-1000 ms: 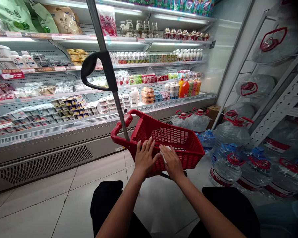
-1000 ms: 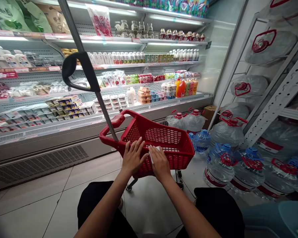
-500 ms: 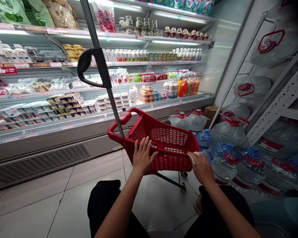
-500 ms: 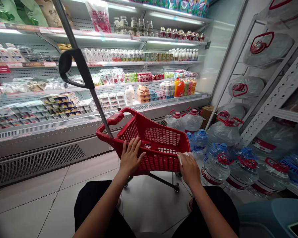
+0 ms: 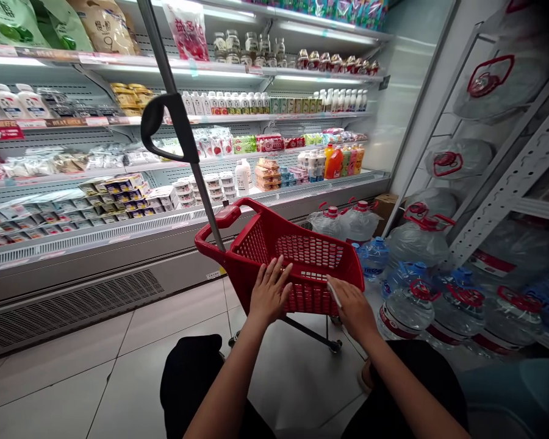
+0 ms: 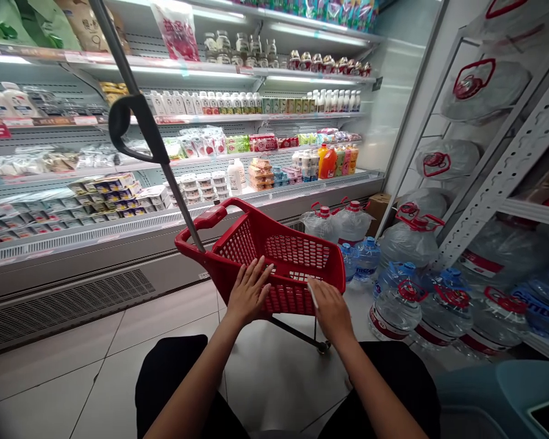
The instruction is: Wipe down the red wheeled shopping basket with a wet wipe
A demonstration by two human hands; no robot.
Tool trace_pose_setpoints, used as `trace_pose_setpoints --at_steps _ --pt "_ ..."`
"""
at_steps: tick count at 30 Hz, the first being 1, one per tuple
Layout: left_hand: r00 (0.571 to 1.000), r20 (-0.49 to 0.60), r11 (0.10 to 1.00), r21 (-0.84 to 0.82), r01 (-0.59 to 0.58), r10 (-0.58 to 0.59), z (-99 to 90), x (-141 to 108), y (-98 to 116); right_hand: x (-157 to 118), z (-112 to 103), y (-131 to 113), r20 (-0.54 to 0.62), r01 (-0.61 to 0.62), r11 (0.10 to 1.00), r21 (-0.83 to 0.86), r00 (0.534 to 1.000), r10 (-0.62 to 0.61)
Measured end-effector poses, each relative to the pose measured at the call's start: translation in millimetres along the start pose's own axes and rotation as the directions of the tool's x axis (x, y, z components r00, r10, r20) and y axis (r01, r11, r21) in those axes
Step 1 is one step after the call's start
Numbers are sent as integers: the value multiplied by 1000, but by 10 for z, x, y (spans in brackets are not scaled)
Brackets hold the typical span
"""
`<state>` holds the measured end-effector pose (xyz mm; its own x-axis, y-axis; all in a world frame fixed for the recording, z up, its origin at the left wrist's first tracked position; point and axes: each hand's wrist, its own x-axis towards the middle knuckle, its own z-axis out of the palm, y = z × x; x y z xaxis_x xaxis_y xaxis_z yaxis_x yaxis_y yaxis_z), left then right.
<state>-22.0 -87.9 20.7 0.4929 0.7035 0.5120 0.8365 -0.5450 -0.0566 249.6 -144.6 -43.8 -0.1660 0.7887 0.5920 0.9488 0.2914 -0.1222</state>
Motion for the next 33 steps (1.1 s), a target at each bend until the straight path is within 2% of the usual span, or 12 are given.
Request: trace_pose_setpoints --at_steps 2,4,6,9,12,15,20,23,26,30,33 --pt "998 -18 998 -12 58 -58 39 36 26 -130 -40 189 0 -60 998 -20 998 60" --pt "992 -40 993 -30 118 -119 99 47 128 -195 -44 215 0 -93 995 -37 996 93" --pt "990 -46 990 -58 131 -134 170 27 291 -175 -13 94 5 -80 996 -40 997 81" --pt "997 -30 993 -97 63 -66 270 -41 557 -23 72 -206 -14 7 1000 -19 1000 -7" --pt "999 -17 995 -97 32 -34 322 -84 695 141 133 -387 -44 71 998 0 997 -71" --pt "1000 4 997 -78 10 -10 316 -65 666 177 104 -310 -10 77 997 11 997 -77" --pt "1000 14 998 -63 16 -15 299 -4 549 -6 -64 -5 59 -15 1000 -2 998 15" --pt "999 26 997 -74 31 -29 307 9 489 -98 -117 -16 31 -34 999 -32 999 35" --pt "994 38 992 -76 105 -102 312 23 426 -131 -114 -206 11 -6 999 -43 1000 6" --pt "968 47 968 -45 249 -247 316 6 444 -169 -67 -607 14 101 995 -4 995 -101" --pt "980 57 980 -36 193 -191 313 -105 532 -244 -52 -870 2 185 982 41 983 -185"
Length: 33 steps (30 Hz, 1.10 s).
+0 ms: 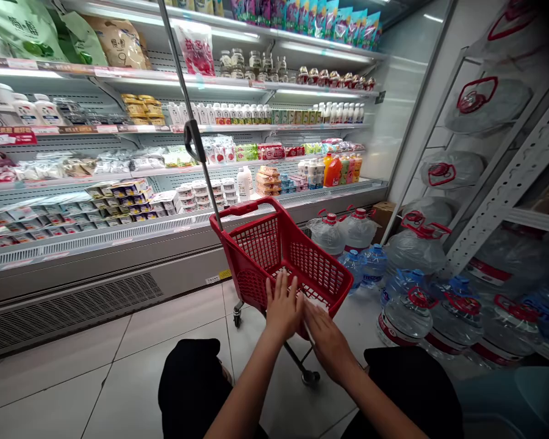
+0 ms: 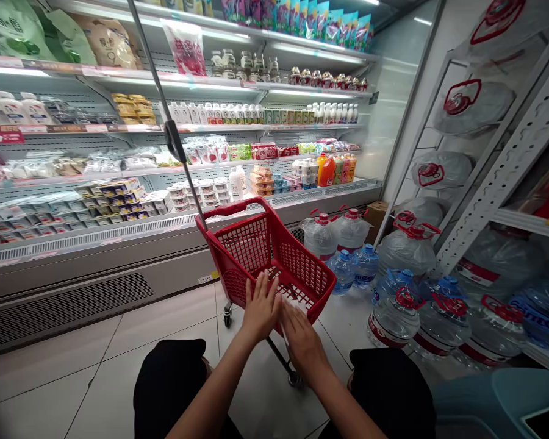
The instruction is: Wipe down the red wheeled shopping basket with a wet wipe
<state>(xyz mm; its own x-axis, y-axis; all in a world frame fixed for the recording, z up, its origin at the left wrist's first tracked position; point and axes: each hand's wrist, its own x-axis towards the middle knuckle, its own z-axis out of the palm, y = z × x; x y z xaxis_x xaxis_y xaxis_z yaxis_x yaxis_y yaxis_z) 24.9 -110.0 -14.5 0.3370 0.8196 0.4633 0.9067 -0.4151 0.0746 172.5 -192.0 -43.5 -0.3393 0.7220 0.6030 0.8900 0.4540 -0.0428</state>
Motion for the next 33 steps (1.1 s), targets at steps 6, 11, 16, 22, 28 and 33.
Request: trace_pose_setpoints --at_steps 6,11,16,22,28,33 --pt "999 -40 1000 19 5 -4 -134 -264 -232 -158 -126 121 135 126 992 23 983 -127" --pt "995 -74 997 28 67 -65 -202 -291 -399 -256 -163 652 74 -62 994 -86 995 69" --pt "998 -61 999 51 -2 5 -34 -329 -56 -174 -8 406 32 -56 997 -57 998 58" --pt "993 -40 993 35 -114 115 -32 -350 68 -35 5 131 52 66 997 40 996 -69" --pt "988 -47 989 38 -144 146 -193 -386 -119 -80 -237 759 82 20 1000 14 996 -22" --pt "998 -55 998 58 -31 34 -242 -368 -370 -134 -242 552 87 17 999 50 996 -21"
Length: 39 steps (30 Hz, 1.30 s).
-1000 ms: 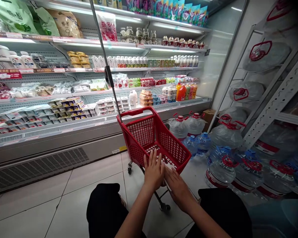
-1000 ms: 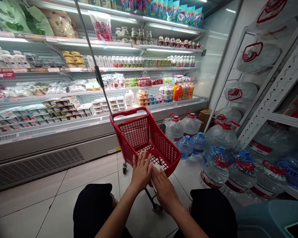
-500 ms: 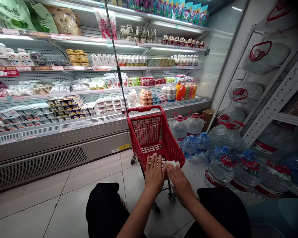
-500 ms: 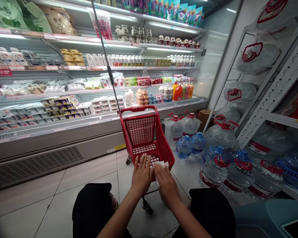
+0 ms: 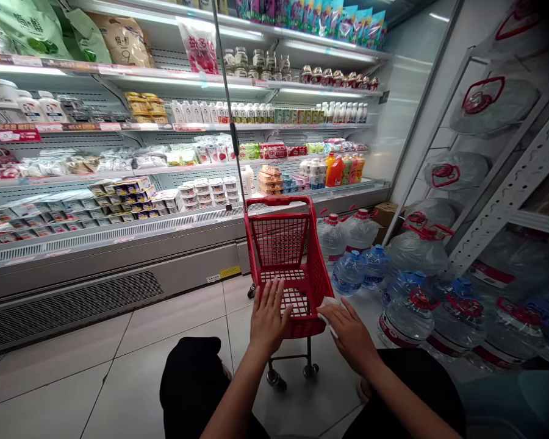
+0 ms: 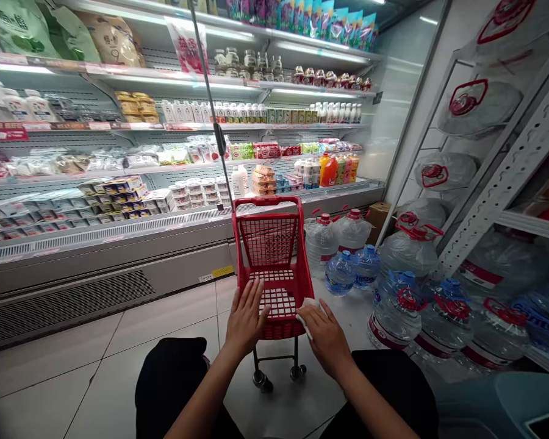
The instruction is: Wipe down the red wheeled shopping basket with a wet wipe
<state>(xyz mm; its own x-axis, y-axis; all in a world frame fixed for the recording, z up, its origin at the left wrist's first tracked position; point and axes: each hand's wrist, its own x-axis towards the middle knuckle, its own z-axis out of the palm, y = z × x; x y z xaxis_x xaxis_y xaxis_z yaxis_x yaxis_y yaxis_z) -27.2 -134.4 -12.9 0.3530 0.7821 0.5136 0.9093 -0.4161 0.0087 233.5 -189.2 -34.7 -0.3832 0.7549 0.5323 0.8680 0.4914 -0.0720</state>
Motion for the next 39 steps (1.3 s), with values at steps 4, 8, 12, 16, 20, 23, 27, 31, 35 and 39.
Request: trace_pose_setpoints --at_steps 4,8,12,16,20,23,27,31,35,39 --pt "989 -10 988 34 148 -148 -12 11 -119 17 85 -521 15 115 993 13 993 -115" --pt "996 31 997 1 81 -81 -19 -32 -57 104 133 -797 25 316 948 24 948 -317" --pt "995 62 997 -11 75 -74 -56 -120 -219 223 111 -524 35 332 943 12 942 -333" --pt "988 79 991 12 132 -133 -113 -145 -446 344 89 -75 -33 166 986 -26 985 -166" --pt "993 39 994 2 108 -108 -124 -123 -249 439 148 -142 -64 128 992 -6 990 -129" --pt "1000 26 1000 -25 4 -4 -119 -143 8 488 225 -408 -73 199 979 36 978 -196" --pt "999 14 999 -4 -50 50 -168 -212 83 555 280 -389 -107 289 955 71 954 -281" --pt "993 34 993 2 -116 116 -257 -273 -60 598 186 154 -117 220 975 -1 969 -219" --pt "994 78 997 -26 -70 72 -304 -296 -314 567 -47 711 -92 79 986 -147 991 -93" --pt "986 156 998 -34 61 -55 -277 -244 -596 506 -187 847 -138 -71 965 -254 990 36"
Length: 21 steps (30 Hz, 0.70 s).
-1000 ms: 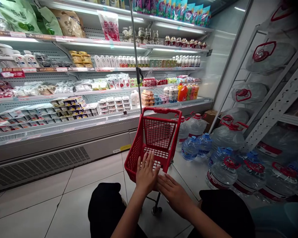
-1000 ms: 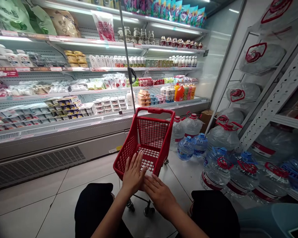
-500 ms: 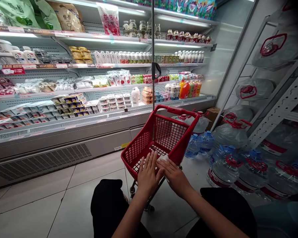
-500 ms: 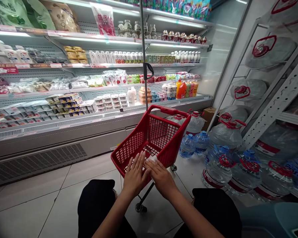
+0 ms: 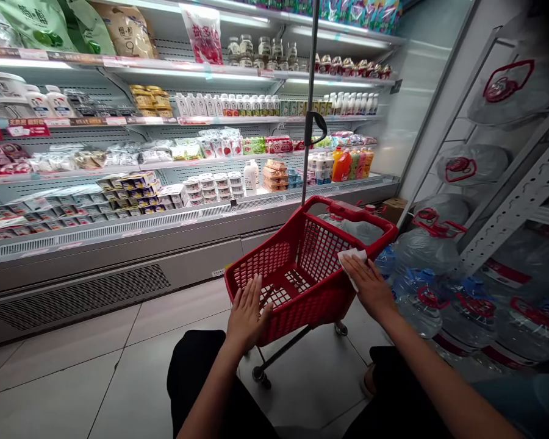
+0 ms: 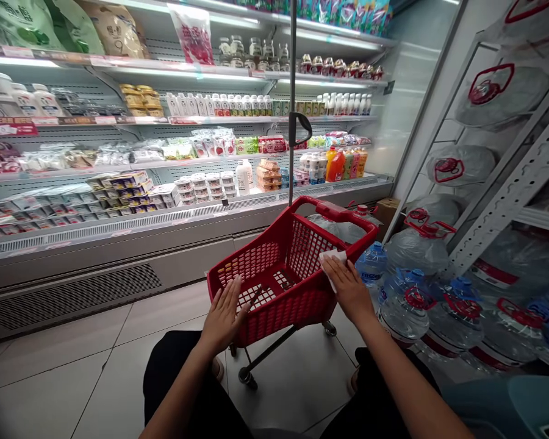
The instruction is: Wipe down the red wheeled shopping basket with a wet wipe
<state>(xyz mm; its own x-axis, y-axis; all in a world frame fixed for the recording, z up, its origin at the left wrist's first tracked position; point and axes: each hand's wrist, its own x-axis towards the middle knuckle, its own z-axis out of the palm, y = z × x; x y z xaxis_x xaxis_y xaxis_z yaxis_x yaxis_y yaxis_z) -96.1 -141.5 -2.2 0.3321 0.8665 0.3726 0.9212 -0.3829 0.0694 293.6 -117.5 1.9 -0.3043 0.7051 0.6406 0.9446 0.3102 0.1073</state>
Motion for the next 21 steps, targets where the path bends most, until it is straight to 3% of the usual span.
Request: trace_pose_setpoints --at_steps 2,4,8,10,13,17,19,21 --pt "997 1 997 -1 79 -79 28 79 -5 -17 -2 -158 -10 -27 1000 0 1000 27" --pt "994 -25 994 -6 107 -107 73 177 134 -19 32 -453 -6 9 999 40 1000 -9" --pt "994 -78 997 -28 -74 72 183 351 579 21 108 -1053 -2 172 977 130 985 -173" --pt "987 -111 993 -14 -120 118 214 393 681 47 93 -1112 3 229 962 147 973 -232" --pt "982 -125 990 16 -142 143 210 400 590 50 -43 -750 18 233 966 113 971 -236" --pt "988 -96 992 19 -121 122 175 411 361 -65 -395 123 17 35 998 -60 999 -34" --pt "996 -65 998 5 -68 68 175 469 365 -134 -553 427 -6 -73 990 -124 997 72" --pt "999 -39 1000 -17 -24 24 193 564 485 -169 -621 524 -23 -137 980 -144 991 135"
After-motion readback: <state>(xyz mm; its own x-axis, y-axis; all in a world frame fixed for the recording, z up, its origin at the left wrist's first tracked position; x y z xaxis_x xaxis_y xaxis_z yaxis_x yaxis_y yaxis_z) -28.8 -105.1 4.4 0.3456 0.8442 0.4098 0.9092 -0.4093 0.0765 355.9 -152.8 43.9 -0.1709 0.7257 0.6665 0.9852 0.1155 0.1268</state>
